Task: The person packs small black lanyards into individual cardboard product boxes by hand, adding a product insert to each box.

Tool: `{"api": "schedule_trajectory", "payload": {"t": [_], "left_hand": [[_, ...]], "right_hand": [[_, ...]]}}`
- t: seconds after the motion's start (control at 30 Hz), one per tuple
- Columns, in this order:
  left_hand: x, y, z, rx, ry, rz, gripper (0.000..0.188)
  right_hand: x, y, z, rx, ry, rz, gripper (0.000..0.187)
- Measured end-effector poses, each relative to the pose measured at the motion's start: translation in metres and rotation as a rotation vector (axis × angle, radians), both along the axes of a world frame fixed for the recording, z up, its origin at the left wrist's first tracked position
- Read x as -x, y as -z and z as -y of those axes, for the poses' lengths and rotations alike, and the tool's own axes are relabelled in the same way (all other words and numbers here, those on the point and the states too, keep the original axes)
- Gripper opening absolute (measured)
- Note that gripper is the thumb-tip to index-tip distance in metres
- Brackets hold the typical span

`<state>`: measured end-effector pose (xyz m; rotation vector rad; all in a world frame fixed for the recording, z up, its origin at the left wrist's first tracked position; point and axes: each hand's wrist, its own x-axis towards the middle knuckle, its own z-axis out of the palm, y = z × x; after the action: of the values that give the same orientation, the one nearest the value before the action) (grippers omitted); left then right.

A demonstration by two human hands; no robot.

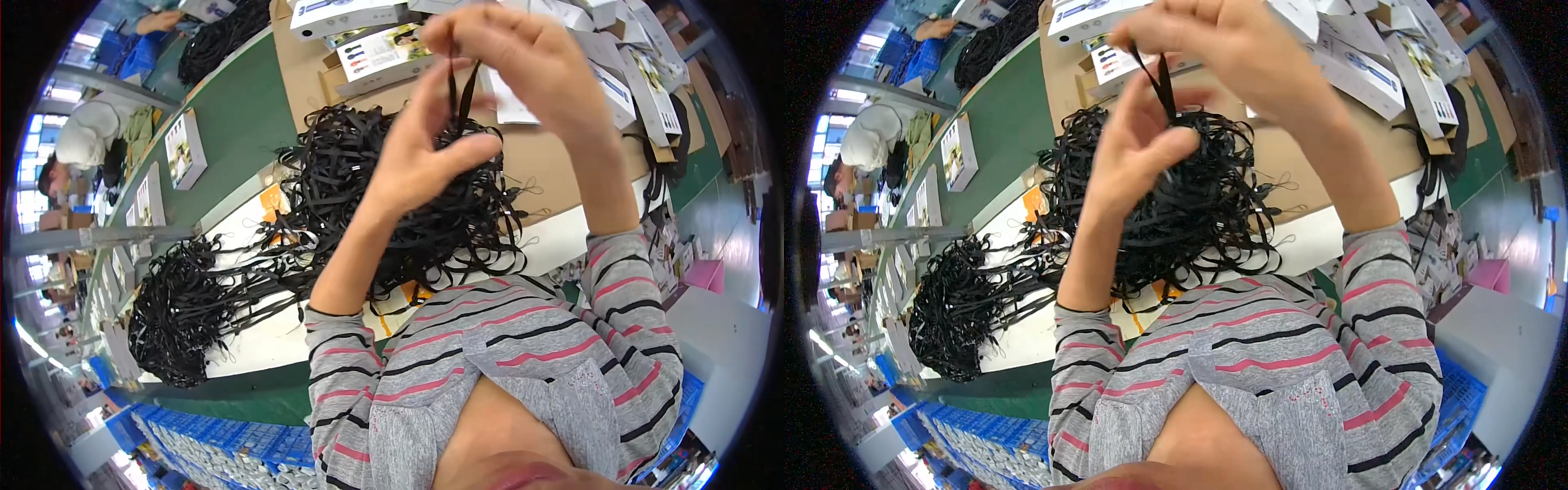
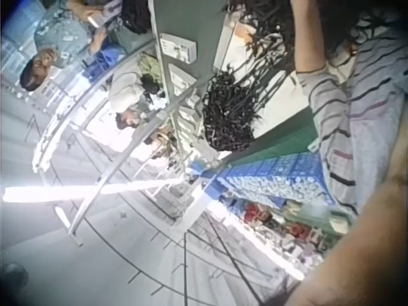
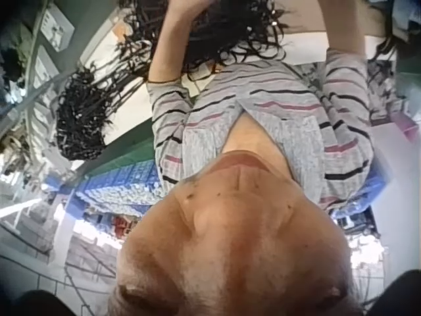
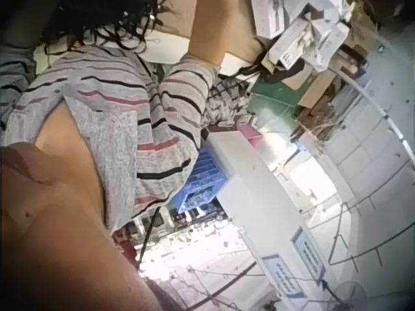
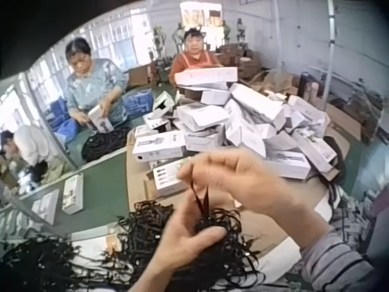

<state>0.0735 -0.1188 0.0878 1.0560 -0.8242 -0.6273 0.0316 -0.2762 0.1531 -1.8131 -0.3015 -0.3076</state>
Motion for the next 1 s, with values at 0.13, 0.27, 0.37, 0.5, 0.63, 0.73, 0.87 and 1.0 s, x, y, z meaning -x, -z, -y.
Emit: {"api": "schedule_trajectory", "payload": {"t": [0.13,0.27,0.37,0.5,0.63,0.73,0.87,1.0], "left_hand": [[0.025,-0.001,0.008,-0.154,0.125,-0.219,0.039],[0.013,-0.008,-0.002,-0.118,-0.29,-0.261,0.018],[0.009,-0.032,0.001,0.172,-0.175,-0.291,0.014],[0.011,-0.07,0.016,0.394,-0.1,-0.214,0.016],[-0.01,-0.078,0.018,0.356,-0.057,-0.242,0.015],[-0.018,-0.044,0.03,0.269,0.005,-0.38,0.012],[0.01,0.007,0.068,0.008,0.077,-0.653,0.011],[0.022,0.043,0.105,-0.246,0.138,-0.248,0.023]], "right_hand": [[0.023,-0.056,0.057,-0.814,-0.233,0.017,0.016],[0.043,-0.078,0.07,-0.883,0.375,0.393,0.018],[0.026,-0.056,0.044,-0.36,0.753,-0.171,0.019],[0.033,0.022,-0.004,-0.112,-0.171,-0.22,0.028],[0.058,0.008,0.021,-0.181,-0.12,-0.213,0.021],[0.063,0.002,0.051,0.168,0.169,0.284,0.016],[0.079,0.005,0.065,0.08,0.368,0.229,0.028],[0.082,0.02,0.07,-0.765,0.025,-0.207,0.03]]}}
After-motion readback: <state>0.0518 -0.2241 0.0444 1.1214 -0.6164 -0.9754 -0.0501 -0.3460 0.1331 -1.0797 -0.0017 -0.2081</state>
